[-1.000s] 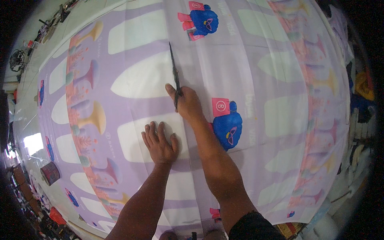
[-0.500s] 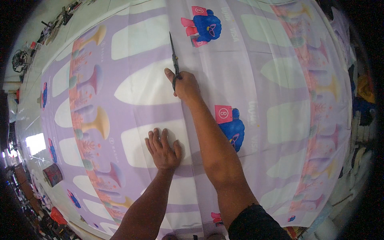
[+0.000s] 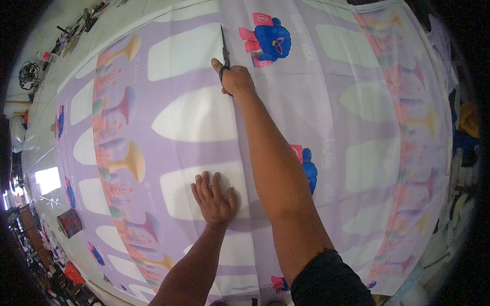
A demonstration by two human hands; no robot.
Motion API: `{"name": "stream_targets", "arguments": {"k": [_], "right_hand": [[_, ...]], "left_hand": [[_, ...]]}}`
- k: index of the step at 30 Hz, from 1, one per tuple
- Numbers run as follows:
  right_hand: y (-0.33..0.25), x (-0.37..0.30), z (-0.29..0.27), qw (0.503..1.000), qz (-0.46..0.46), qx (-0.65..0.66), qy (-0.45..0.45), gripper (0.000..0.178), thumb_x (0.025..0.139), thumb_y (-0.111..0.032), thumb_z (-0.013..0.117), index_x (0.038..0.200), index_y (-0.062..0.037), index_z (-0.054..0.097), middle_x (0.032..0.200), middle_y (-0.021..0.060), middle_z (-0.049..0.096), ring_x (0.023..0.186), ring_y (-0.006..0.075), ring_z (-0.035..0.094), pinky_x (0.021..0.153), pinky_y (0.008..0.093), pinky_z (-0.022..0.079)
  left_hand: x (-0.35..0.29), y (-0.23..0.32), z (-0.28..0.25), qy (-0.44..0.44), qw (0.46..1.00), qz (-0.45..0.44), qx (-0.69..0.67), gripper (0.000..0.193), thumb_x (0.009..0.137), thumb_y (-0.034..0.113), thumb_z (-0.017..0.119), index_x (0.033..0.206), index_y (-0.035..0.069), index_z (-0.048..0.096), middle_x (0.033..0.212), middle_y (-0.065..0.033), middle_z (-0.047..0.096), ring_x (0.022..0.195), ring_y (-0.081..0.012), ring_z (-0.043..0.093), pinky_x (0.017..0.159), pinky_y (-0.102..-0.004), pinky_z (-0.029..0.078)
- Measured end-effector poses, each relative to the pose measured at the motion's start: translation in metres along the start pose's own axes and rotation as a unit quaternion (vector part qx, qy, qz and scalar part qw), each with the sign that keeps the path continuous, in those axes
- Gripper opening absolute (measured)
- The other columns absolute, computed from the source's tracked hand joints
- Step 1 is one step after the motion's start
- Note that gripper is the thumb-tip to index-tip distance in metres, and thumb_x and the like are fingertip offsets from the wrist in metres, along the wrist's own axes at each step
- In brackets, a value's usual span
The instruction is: The person measures a large printed fabric with a wooden stick, cuts a section using shears, and then applies adhesive to the edges using a metal spreader.
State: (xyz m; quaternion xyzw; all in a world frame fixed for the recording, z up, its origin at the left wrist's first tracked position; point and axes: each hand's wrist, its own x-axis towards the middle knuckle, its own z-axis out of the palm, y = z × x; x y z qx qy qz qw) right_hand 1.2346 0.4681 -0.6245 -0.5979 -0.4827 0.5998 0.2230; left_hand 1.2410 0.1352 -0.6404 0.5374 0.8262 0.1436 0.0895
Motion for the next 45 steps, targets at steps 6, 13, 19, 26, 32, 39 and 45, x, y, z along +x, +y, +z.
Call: {"name": "stream_targets", "arguments": {"k": [6,13,19,26,32,39,45], "right_hand": [[0.007,0.009,0.0,1.0,-0.017,-0.002,-0.003,0.057,0.08,-0.06,0.073,0.068,-0.007,0.055,0.058,0.0016,0.05,0.047,0.0114,0.049,0.046,0.0265,0.042],[-0.017,0.027,0.004,1.0,0.003,-0.002,-0.002,0.057,0.08,-0.059,0.074,0.07,-0.006,0.055,0.058,0.0013,0.05,0.047,0.0123,0.049,0.046,0.0267,0.042],[-0.036,0.068,0.004,1.0,-0.013,0.017,-0.009,0.057,0.077,-0.059,0.077,0.072,-0.0065,0.055,0.059,0.0,0.049,0.047,0.0111,0.048,0.046,0.0253,0.042],[-0.057,0.104,0.007,0.998,-0.015,0.051,-0.018,0.056,0.076,-0.059,0.078,0.07,-0.0091,0.054,0.06,-0.0003,0.049,0.048,0.0103,0.047,0.045,0.0252,0.04],[-0.077,0.135,0.011,0.998,-0.033,0.046,-0.017,0.059,0.078,-0.059,0.075,0.068,-0.0027,0.059,0.062,0.006,0.058,0.048,0.015,0.054,0.047,0.0295,0.045],[-0.089,0.183,0.008,0.998,-0.064,-0.015,-0.009,0.062,0.08,-0.062,0.07,0.07,-0.0013,0.061,0.06,0.0068,0.059,0.05,0.0181,0.057,0.051,0.0337,0.047],[-0.092,0.192,0.006,0.982,-0.117,-0.143,0.039,0.069,0.084,-0.069,0.059,0.072,-0.0008,0.064,0.063,0.0097,0.065,0.057,0.0209,0.062,0.057,0.0352,0.049]], "left_hand": [[-0.002,-0.002,0.002,0.004,1.0,0.007,0.008,0.056,0.088,0.033,0.056,0.134,0.003,0.048,0.142,-0.0246,0.038,0.138,-0.0448,0.03,0.114,-0.0631,0.018],[-0.001,-0.001,-0.001,0.0,1.0,0.007,0.01,0.056,0.087,0.033,0.057,0.133,0.003,0.048,0.142,-0.025,0.038,0.137,-0.0448,0.031,0.113,-0.0631,0.019],[-0.002,-0.003,0.002,-0.019,1.0,0.001,0.008,0.059,0.086,0.036,0.058,0.134,0.003,0.048,0.141,-0.0246,0.039,0.137,-0.0453,0.031,0.114,-0.0629,0.019],[-0.003,-0.003,0.002,-0.028,0.999,-0.005,0.015,0.058,0.086,0.037,0.056,0.133,0.004,0.048,0.142,-0.0241,0.037,0.138,-0.0453,0.029,0.114,-0.0636,0.018],[-0.004,-0.004,0.002,-0.045,0.999,-0.011,0.006,0.057,0.087,0.036,0.056,0.134,0.005,0.048,0.143,-0.024,0.036,0.138,-0.0454,0.028,0.114,-0.0646,0.017],[-0.003,-0.004,0.002,-0.007,1.0,0.01,-0.001,0.057,0.085,0.034,0.059,0.133,0.005,0.049,0.142,-0.0241,0.038,0.137,-0.0464,0.03,0.112,-0.0662,0.021],[-0.004,-0.003,0.003,-0.003,1.0,0.007,-0.012,0.057,0.085,0.032,0.059,0.134,0.004,0.049,0.142,-0.0246,0.04,0.137,-0.0469,0.032,0.112,-0.0661,0.021]]}}
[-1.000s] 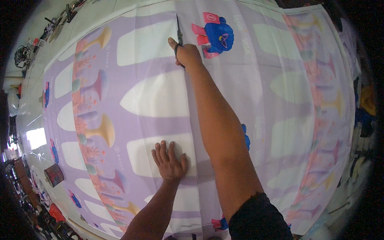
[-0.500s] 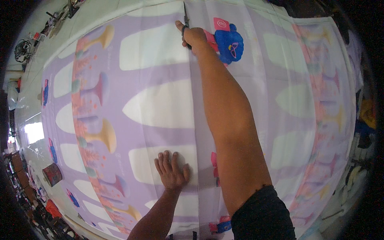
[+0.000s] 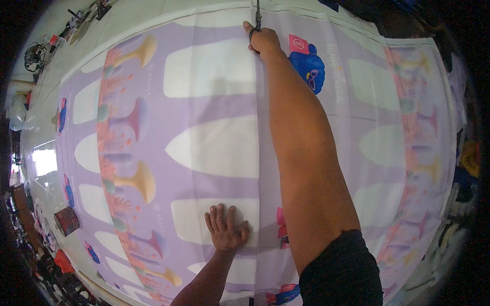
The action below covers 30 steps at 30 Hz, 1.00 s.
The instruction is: The person measures a large printed fabric with a wooden stick, cuts a section using shears, and then applies adhesive to the edges using a metal spreader.
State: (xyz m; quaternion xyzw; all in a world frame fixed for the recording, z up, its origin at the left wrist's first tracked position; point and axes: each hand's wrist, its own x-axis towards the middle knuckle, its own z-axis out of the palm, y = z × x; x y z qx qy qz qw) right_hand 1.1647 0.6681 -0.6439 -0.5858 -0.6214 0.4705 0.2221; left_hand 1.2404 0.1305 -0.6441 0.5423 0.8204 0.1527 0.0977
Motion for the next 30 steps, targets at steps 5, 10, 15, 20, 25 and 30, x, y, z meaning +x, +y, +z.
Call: {"name": "stream_targets", "arguments": {"k": [5,10,15,20,25,30], "right_hand": [[-0.004,-0.022,0.011,0.999,-0.048,-0.005,0.019,0.065,0.085,-0.069,0.059,0.072,-0.0045,0.057,0.061,0.005,0.057,0.051,0.0146,0.053,0.051,0.0309,0.043],[0.007,-0.045,-0.02,0.995,-0.052,0.082,0.007,0.072,0.085,-0.073,0.054,0.085,-0.0011,0.06,0.067,0.0075,0.058,0.06,0.0199,0.059,0.063,0.0329,0.048],[0.098,-0.228,-0.096,0.966,-0.146,0.203,0.072,0.032,0.097,-0.037,0.059,0.103,-0.0057,0.055,0.084,-0.0012,0.051,0.071,0.0071,0.046,0.061,0.0229,0.04],[0.233,-0.536,-0.191,0.961,0.074,-0.009,0.267,0.037,0.098,-0.019,0.059,0.125,0.0013,0.044,0.114,0.0107,0.05,0.107,0.0215,0.05,0.094,0.0363,0.042],[0.308,-0.759,-0.185,0.907,0.159,-0.247,0.3,0.058,0.091,-0.028,0.067,0.129,0.0075,0.044,0.118,0.0216,0.053,0.113,0.0377,0.051,0.1,0.0479,0.04],[0.358,-0.789,-0.139,0.869,0.136,-0.31,0.362,0.056,0.088,-0.009,0.067,0.133,0.0087,0.04,0.127,0.0251,0.049,0.115,0.04,0.05,0.101,0.0479,0.038]], "left_hand": [[0.001,-0.003,-0.004,0.019,1.0,0.008,0.006,0.057,0.086,0.032,0.058,0.134,0.003,0.048,0.143,-0.0249,0.039,0.138,-0.0465,0.031,0.112,-0.0647,0.021],[0.004,0.002,-0.004,-0.023,1.0,0.002,-0.002,0.057,0.087,0.033,0.058,0.134,0.002,0.048,0.146,-0.0247,0.034,0.139,-0.0455,0.028,0.113,-0.0639,0.021],[0.0,-0.001,-0.003,-0.011,1.0,-0.003,-0.009,0.058,0.087,0.033,0.058,0.135,0.003,0.047,0.147,-0.0237,0.033,0.141,-0.0447,0.026,0.114,-0.0637,0.019],[0.001,0.0,-0.004,-0.017,1.0,-0.006,0.001,0.058,0.088,0.033,0.057,0.137,0.004,0.046,0.146,-0.0235,0.034,0.141,-0.0431,0.026,0.115,-0.0623,0.018],[0.0,-0.001,-0.005,0.009,1.0,0.002,0.001,0.057,0.088,0.032,0.056,0.137,0.004,0.045,0.147,-0.0237,0.034,0.14,-0.0434,0.027,0.116,-0.0615,0.017],[0.003,0.008,-0.004,0.029,0.999,0.02,0.024,0.056,0.09,0.03,0.056,0.137,0.003,0.045,0.144,-0.0242,0.036,0.14,-0.0436,0.027,0.116,-0.0596,0.017]]}}
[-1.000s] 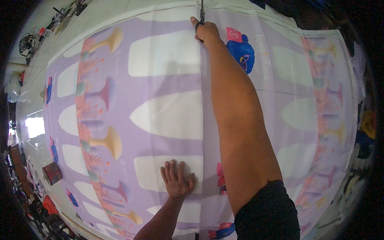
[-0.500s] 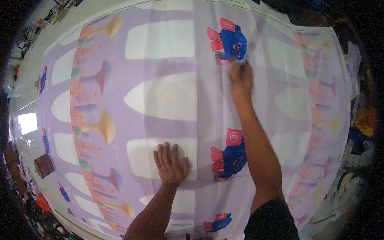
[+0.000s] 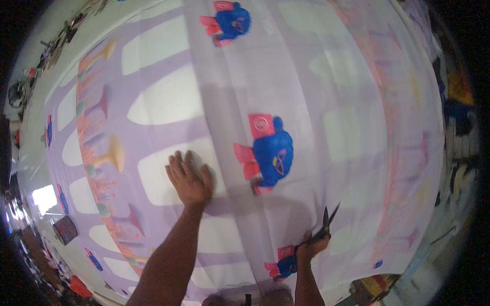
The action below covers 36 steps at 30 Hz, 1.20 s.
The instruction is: The person measures a large printed fabric with a wooden stick, cuts a section using shears, and then applies adhesive to the edges using a metal spreader.
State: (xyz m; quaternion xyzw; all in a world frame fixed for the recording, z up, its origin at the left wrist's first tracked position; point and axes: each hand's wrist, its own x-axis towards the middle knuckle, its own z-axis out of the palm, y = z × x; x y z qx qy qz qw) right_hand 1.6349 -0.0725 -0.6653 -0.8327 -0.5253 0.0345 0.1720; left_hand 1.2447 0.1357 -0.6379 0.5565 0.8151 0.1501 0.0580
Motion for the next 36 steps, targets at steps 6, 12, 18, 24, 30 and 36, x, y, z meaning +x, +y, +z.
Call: {"name": "stream_targets", "arguments": {"k": [6,12,18,24,30,36], "right_hand": [[-0.03,0.015,-0.011,0.999,-0.014,0.011,0.041,0.063,0.087,-0.041,0.069,0.122,0.0071,0.051,0.115,0.0283,0.057,0.106,0.0478,0.054,0.09,0.0527,0.043],[-0.051,0.02,-0.025,0.997,-0.008,0.079,0.02,0.07,0.076,-0.031,0.079,0.126,0.0066,0.049,0.12,0.0255,0.058,0.115,0.0443,0.053,0.098,0.0539,0.04],[-0.03,0.015,-0.032,0.996,0.03,0.08,0.028,0.068,0.08,-0.038,0.076,0.126,0.0053,0.049,0.125,0.0231,0.055,0.123,0.0407,0.048,0.102,0.0516,0.035],[0.018,0.009,-0.055,0.952,-0.022,0.305,0.002,0.058,0.081,-0.021,0.076,0.123,0.008,0.049,0.12,0.0249,0.056,0.12,0.0423,0.048,0.1,0.0496,0.037],[0.16,-0.074,-0.174,0.965,-0.065,0.254,-0.009,0.066,0.083,-0.018,0.074,0.132,0.0123,0.04,0.12,0.0302,0.054,0.118,0.0437,0.05,0.103,0.0461,0.038],[0.299,-0.23,-0.258,0.982,0.012,0.186,-0.03,0.048,0.082,-0.025,0.076,0.107,0.0087,0.052,0.099,0.0272,0.058,0.095,0.0459,0.056,0.084,0.0491,0.044]], "left_hand": [[-0.003,0.004,0.006,0.014,1.0,0.013,0.014,0.064,0.089,0.042,0.06,0.138,0.004,0.044,0.145,-0.023,0.037,0.138,-0.0418,0.027,0.116,-0.0554,0.017],[0.009,-0.046,-0.011,-0.027,0.995,0.022,-0.09,0.068,0.09,0.045,0.061,0.14,0.002,0.042,0.147,-0.0226,0.035,0.139,-0.0383,0.027,0.116,-0.0535,0.018],[-0.162,-0.08,-0.083,-0.031,0.993,0.118,0.002,0.053,0.085,0.022,0.07,0.126,-0.007,0.051,0.122,-0.0273,0.056,0.114,-0.0449,0.053,0.101,-0.048,0.041],[-0.512,-0.192,-0.218,-0.26,0.965,-0.036,-0.025,0.055,0.079,0.018,0.064,0.126,-0.006,0.048,0.127,-0.0313,0.048,0.122,-0.049,0.043,0.104,-0.0534,0.036],[-0.73,-0.235,-0.292,-0.344,0.89,-0.291,0.065,0.04,0.084,0.02,0.062,0.118,0.002,0.06,0.119,-0.0269,0.059,0.117,-0.0457,0.051,0.101,-0.0518,0.042],[-0.839,-0.25,-0.322,-0.404,0.844,-0.352,0.027,0.038,0.085,0.021,0.059,0.118,0.003,0.061,0.118,-0.0261,0.06,0.115,-0.044,0.053,0.099,-0.0517,0.043]]}}
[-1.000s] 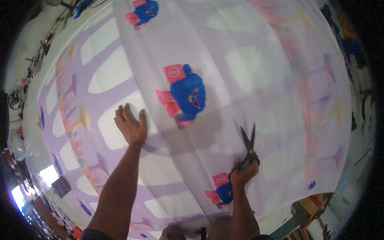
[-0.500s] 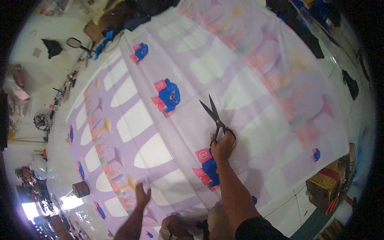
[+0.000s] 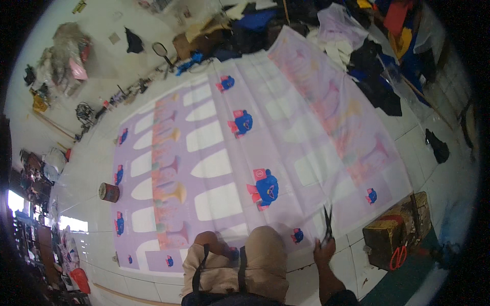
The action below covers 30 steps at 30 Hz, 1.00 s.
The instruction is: The person measures a large printed fabric with a wooden stick, cuts a section using shears, and then applies adhesive to the edges using a metal spreader.
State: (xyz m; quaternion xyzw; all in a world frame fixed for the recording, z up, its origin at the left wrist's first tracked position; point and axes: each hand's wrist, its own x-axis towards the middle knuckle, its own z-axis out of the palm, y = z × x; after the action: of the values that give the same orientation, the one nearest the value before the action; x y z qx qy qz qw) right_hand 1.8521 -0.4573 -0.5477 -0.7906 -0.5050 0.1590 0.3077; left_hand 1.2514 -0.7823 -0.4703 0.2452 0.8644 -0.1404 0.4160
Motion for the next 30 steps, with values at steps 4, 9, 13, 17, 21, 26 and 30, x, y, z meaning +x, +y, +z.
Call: {"name": "stream_targets", "arguments": {"k": [4,9,13,17,21,26,30], "right_hand": [[0.053,-0.113,-0.045,0.986,0.132,-0.102,0.007,0.057,0.085,-0.032,0.073,0.121,0.006,0.051,0.111,0.0258,0.059,0.103,0.0436,0.058,0.089,0.0503,0.046],[0.061,-0.2,-0.056,0.914,0.373,-0.145,-0.059,0.068,0.082,-0.04,0.075,0.127,0.0054,0.05,0.119,0.0251,0.059,0.113,0.0434,0.057,0.096,0.0537,0.044],[0.106,-0.218,-0.056,0.914,0.386,-0.123,-0.024,0.083,0.078,-0.047,0.076,0.134,0.0054,0.045,0.128,0.0261,0.053,0.118,0.0424,0.054,0.098,0.0534,0.044],[0.077,-0.233,-0.025,0.926,0.353,-0.131,-0.006,0.071,0.073,-0.037,0.078,0.123,0.0076,0.053,0.118,0.0277,0.059,0.108,0.0437,0.058,0.092,0.0532,0.049],[0.116,-0.219,-0.019,0.941,0.265,-0.18,-0.105,0.068,0.068,-0.034,0.078,0.119,0.007,0.058,0.113,0.026,0.064,0.105,0.0415,0.062,0.09,0.0502,0.05],[0.145,-0.193,-0.035,0.904,0.203,-0.279,-0.252,0.058,0.076,-0.052,0.067,0.091,0.0042,0.071,0.098,0.0229,0.071,0.096,0.0381,0.066,0.094,0.0457,0.047],[0.067,-0.182,-0.068,0.865,0.257,-0.244,-0.355,0.059,0.077,-0.048,0.071,0.104,0.0047,0.068,0.11,0.0254,0.067,0.107,0.0375,0.063,0.097,0.0442,0.047]], "left_hand": [[-0.008,-0.055,0.046,-0.056,0.997,0.017,0.045,0.036,0.086,0.022,0.058,0.117,0.003,0.062,0.117,-0.0256,0.061,0.114,-0.0429,0.054,0.099,-0.0517,0.043],[0.027,-0.059,0.05,0.216,0.936,0.269,0.074,0.033,0.092,0.031,0.06,0.1,0.0,0.068,0.109,-0.0262,0.066,0.105,-0.0422,0.062,0.094,-0.0492,0.048],[0.003,0.046,0.011,0.183,0.92,0.235,-0.256,0.039,0.088,0.027,0.067,0.114,-0.002,0.063,0.108,-0.0232,0.067,0.106,-0.0329,0.064,0.091,-0.0404,0.05],[-0.016,-0.008,-0.015,0.24,0.895,0.237,-0.292,0.035,0.09,0.022,0.066,0.114,-0.003,0.063,0.104,-0.0169,0.069,0.099,-0.0251,0.066,0.087,-0.0362,0.051],[-0.027,-0.033,0.011,0.161,0.907,0.184,-0.342,0.034,0.092,0.023,0.061,0.113,-0.003,0.062,0.095,-0.0106,0.067,0.081,-0.0175,0.062,0.073,-0.0327,0.051],[-0.033,-0.03,0.02,0.129,0.923,0.215,-0.294,0.035,0.089,0.019,0.063,0.115,-0.004,0.061,0.104,-0.0151,0.069,0.098,-0.0238,0.063,0.085,-0.0349,0.049],[-0.021,-0.079,0.03,0.125,0.936,0.191,-0.269,0.038,0.087,0.02,0.064,0.117,-0.004,0.06,0.111,-0.018,0.068,0.106,-0.0269,0.063,0.089,-0.0362,0.048]]}}
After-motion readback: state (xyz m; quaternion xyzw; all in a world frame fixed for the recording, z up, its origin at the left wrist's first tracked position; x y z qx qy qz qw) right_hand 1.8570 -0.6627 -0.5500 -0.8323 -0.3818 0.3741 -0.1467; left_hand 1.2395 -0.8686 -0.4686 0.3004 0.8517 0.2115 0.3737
